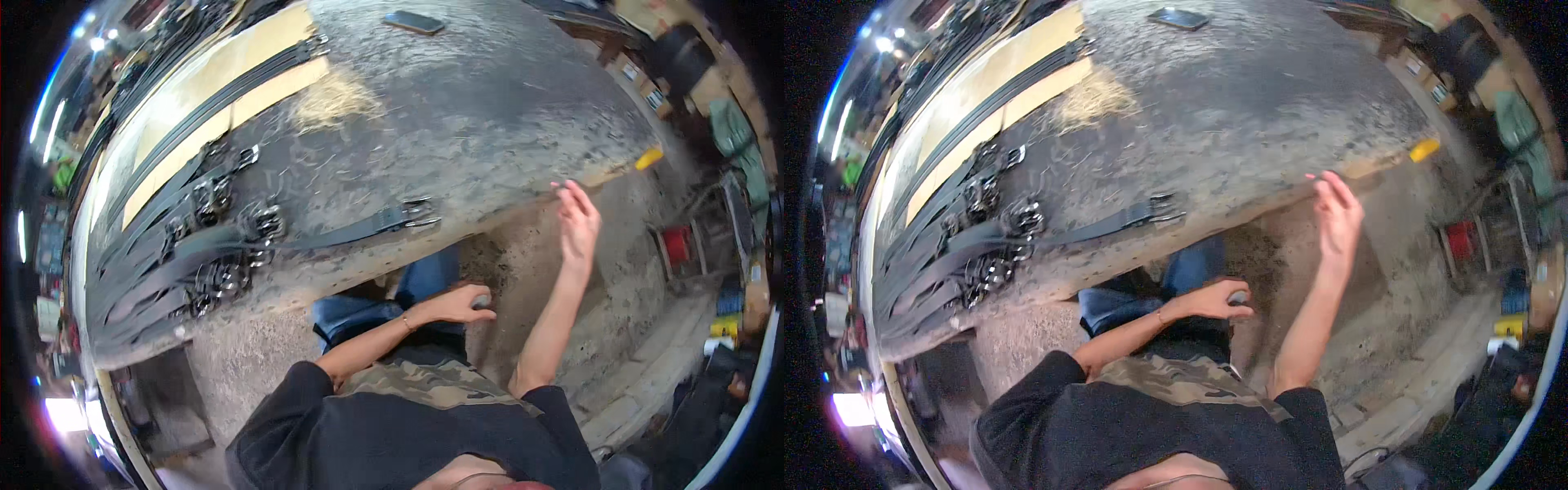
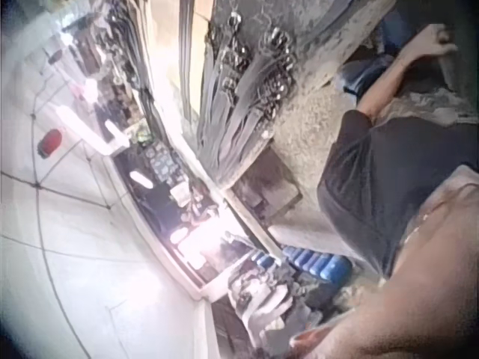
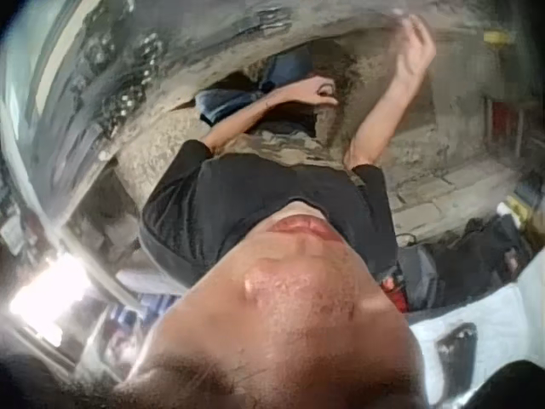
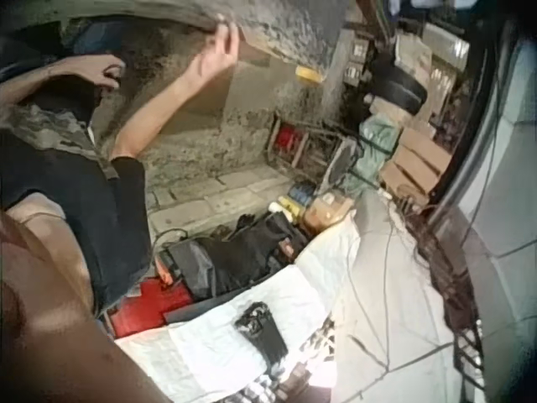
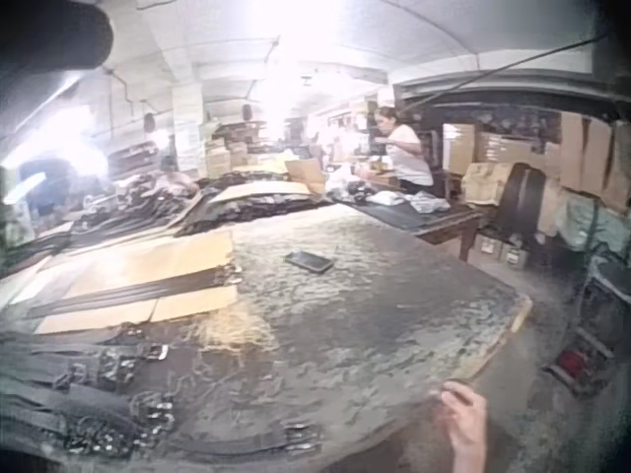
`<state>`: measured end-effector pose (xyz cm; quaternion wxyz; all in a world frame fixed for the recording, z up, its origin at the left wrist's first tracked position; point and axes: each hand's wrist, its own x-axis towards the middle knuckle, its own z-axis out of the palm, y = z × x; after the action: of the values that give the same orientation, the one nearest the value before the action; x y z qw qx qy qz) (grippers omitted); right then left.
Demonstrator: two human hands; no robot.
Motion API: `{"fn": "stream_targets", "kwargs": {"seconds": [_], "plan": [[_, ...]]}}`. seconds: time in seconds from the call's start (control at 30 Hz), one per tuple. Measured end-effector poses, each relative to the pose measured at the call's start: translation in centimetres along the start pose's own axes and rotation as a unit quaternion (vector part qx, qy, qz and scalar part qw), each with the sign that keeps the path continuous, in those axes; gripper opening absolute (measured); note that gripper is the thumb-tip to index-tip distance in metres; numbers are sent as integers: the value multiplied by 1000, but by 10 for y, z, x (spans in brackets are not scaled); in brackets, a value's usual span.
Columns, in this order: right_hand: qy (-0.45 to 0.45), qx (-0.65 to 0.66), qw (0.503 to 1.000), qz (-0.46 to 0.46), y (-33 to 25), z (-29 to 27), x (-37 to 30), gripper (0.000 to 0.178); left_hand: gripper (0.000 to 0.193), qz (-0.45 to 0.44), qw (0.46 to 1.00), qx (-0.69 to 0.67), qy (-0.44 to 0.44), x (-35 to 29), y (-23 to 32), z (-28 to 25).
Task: Manually attaching buckles and finishing the ends of leather belts in a workshop.
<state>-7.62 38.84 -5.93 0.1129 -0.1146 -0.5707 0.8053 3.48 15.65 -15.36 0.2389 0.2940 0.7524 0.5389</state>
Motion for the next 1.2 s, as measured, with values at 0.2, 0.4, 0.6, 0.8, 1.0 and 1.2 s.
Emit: {"fn": "stream_targets", "kwargs": {"seconds": [0.2, 0.4, 0.6, 0.8, 1.0, 1.2], "plan": [[27, 57, 997, -37, -11, -11, -23, 33, 30, 217, 917, 237, 234, -45, 133, -61], [-41, -28, 994, -97, -21, 61, -46, 22, 32, -32, 797, 492, 348, -85, 151, -153], [-148, -139, 975, -90, -4, 165, -74, 16, 26, -29, 832, 482, 272, -89, 128, -163], [-165, -124, 978, 8, -17, 245, -51, 30, 28, -30, 946, 233, 221, -86, 154, -220], [-162, -339, 926, 25, -78, 305, -9, 29, 36, -159, 969, -84, 169, -59, 195, -304], [-205, -484, 850, -46, -153, 353, -7, 31, 41, -231, 953, 88, 175, -100, 243, -337]]}}
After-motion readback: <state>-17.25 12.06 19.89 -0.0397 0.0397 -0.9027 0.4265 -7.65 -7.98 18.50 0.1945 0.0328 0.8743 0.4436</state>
